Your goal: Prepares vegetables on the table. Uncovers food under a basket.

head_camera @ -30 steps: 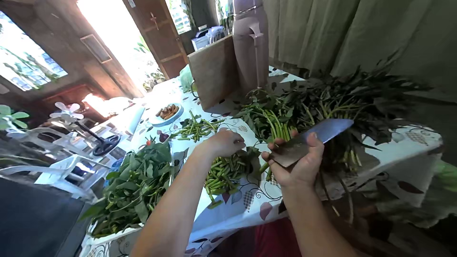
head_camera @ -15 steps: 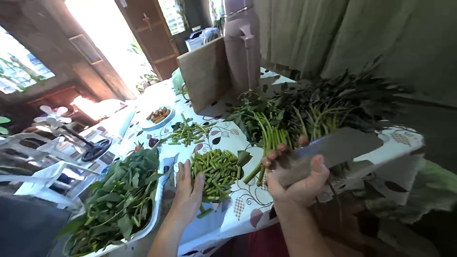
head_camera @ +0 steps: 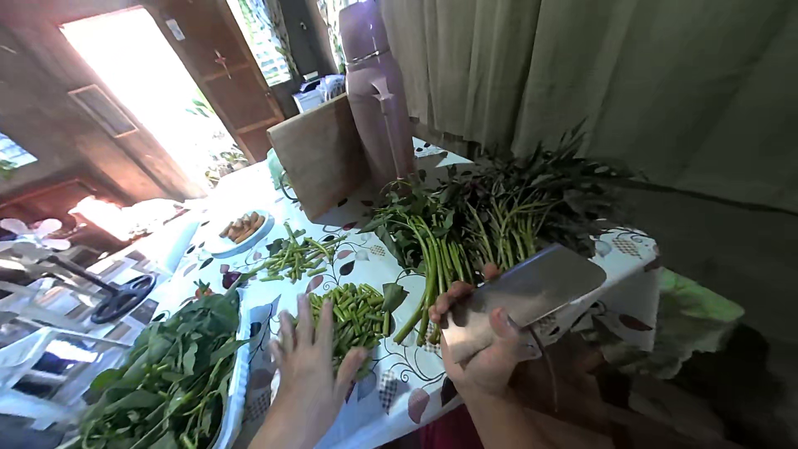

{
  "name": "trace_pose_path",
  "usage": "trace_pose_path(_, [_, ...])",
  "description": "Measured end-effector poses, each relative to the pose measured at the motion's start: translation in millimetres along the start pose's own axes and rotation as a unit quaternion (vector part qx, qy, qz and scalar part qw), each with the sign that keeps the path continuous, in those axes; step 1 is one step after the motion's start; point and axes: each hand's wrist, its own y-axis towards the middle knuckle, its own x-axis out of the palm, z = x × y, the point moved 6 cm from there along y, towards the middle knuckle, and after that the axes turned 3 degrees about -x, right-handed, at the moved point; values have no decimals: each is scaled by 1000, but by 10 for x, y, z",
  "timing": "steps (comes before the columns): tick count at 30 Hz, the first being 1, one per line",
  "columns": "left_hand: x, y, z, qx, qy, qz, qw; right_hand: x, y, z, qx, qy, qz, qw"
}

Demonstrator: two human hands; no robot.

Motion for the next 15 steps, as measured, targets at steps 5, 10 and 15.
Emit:
trace_pose_path(5, [-10,821,1001,58,-46,-158,985,12,-6,-17,-9,-54,-13,998])
trace_pose_path(10, [683,1518,1231,-48,-34,-280,958,-17,-23,0,3,-48,28,998])
trace_pose_path(15, [957,1739,1100,-113,-37,-284,951,-6,-3,24,19,-20,11,1000])
